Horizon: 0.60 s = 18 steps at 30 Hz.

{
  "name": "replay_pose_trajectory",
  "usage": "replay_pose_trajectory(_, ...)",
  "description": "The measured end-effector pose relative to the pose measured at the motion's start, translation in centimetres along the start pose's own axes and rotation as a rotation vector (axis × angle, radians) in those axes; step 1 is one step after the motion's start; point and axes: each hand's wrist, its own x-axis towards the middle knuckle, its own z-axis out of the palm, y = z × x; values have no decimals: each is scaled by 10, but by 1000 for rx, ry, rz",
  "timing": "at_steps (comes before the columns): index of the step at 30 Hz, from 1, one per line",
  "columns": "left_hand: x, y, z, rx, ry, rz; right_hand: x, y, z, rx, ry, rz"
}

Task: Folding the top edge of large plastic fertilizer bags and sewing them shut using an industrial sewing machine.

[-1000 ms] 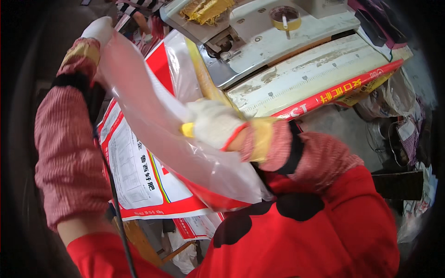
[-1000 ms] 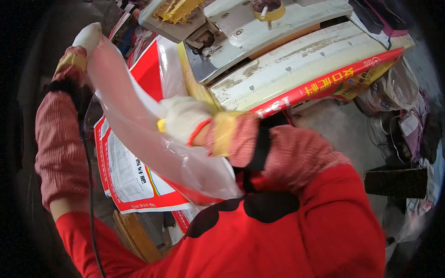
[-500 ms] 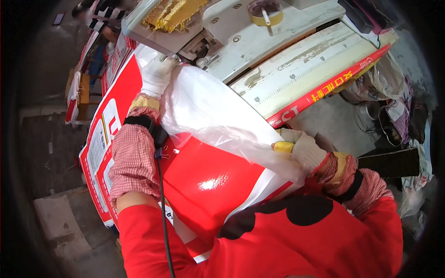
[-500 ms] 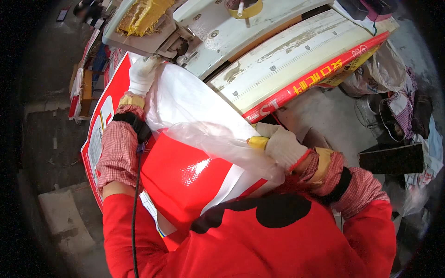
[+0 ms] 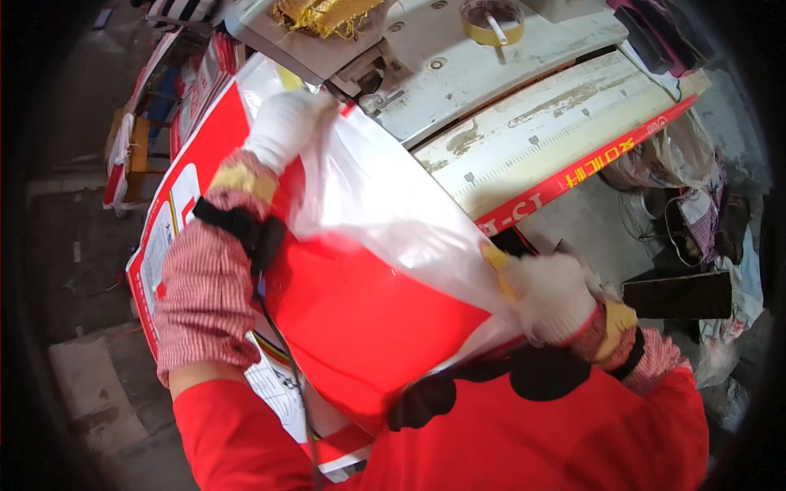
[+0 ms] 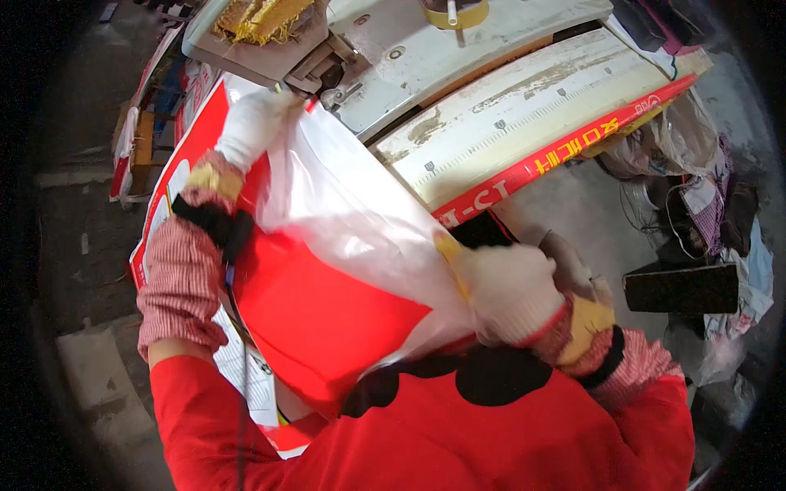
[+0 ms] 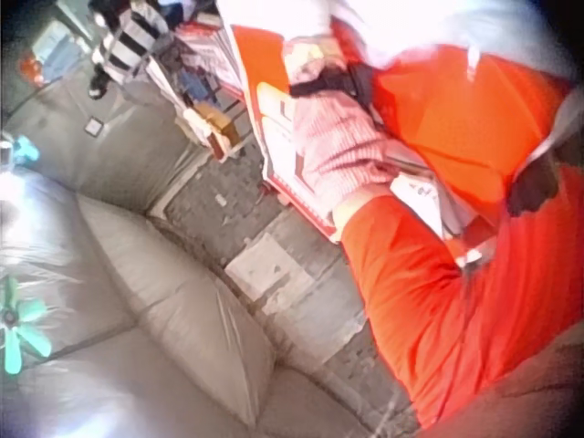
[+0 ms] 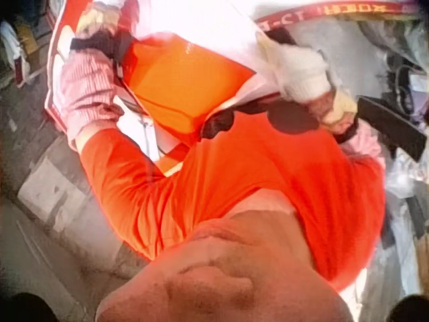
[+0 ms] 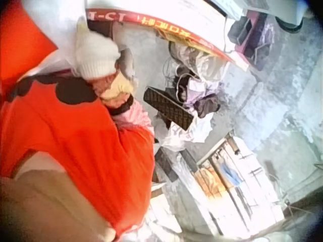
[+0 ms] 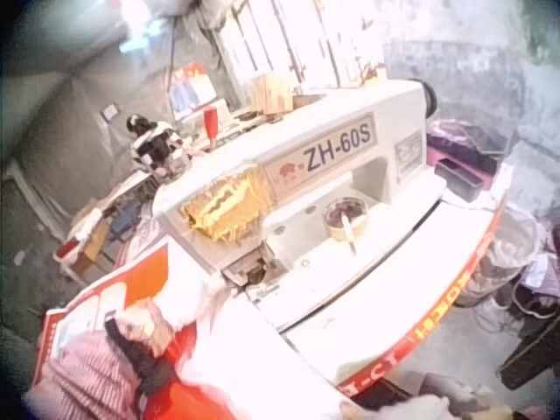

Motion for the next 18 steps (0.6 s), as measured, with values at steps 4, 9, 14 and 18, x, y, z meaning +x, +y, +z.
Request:
replay_pose_trajectory(4, 44, -76, 28, 325, 187, -75, 69, -10, 19, 50, 285, -104)
replay_pose_trajectory(9, 58, -135, -41, 148, 347, -185, 117, -10, -20, 369, 324, -377)
replay_pose_trajectory(14, 25, -66, -112, 235, -3, -53, 210, -15, -37, 101, 315, -344)
replay_pose_trajectory(18, 2, 53, -147, 53, 2, 264, 213, -20, -78, -260, -2, -215)
